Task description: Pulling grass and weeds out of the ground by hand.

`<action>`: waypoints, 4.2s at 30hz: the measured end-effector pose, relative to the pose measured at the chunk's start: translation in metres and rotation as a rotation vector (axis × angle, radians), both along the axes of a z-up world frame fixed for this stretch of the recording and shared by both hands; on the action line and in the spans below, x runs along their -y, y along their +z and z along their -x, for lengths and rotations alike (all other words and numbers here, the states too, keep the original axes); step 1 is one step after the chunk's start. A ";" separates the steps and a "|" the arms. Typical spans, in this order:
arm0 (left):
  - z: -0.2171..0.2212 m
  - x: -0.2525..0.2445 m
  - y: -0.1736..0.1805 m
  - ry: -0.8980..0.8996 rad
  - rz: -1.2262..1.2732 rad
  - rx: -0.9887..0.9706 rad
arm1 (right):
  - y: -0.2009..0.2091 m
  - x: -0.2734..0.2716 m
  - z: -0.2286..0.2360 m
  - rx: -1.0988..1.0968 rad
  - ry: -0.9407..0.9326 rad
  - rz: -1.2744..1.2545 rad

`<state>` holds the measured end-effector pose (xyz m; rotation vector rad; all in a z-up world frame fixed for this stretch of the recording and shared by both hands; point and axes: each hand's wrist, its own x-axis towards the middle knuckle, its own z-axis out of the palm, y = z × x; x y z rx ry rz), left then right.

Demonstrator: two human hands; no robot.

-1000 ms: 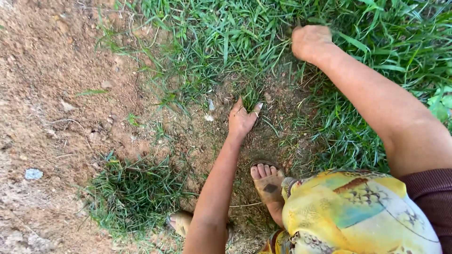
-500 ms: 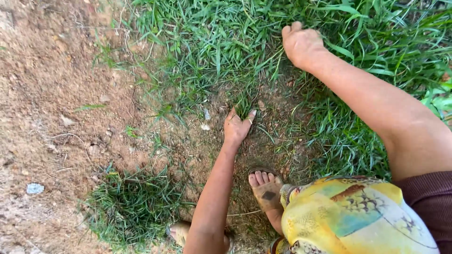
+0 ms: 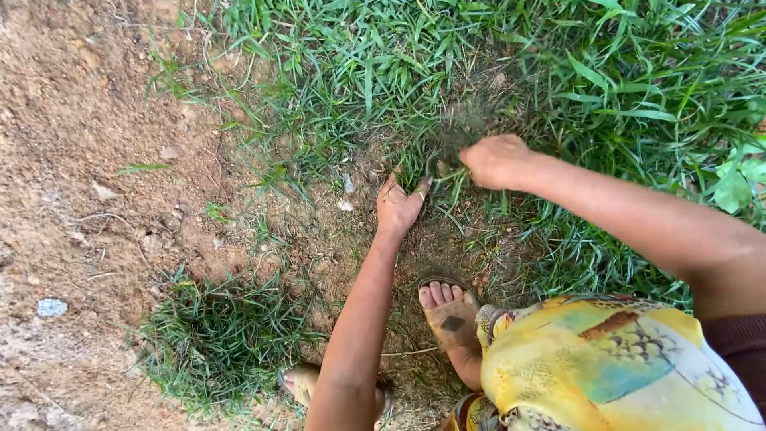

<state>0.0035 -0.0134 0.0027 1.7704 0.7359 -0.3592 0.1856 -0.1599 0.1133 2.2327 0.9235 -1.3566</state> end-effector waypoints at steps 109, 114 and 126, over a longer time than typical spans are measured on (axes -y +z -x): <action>0.007 0.001 0.027 0.182 0.045 0.162 | -0.025 -0.031 -0.033 0.313 -0.306 -0.753; 0.007 0.001 0.034 0.164 0.012 0.122 | -0.059 -0.022 -0.030 0.285 -0.259 -0.795; 0.017 0.003 0.004 0.227 0.179 0.198 | -0.044 -0.010 -0.021 0.368 -0.420 -0.897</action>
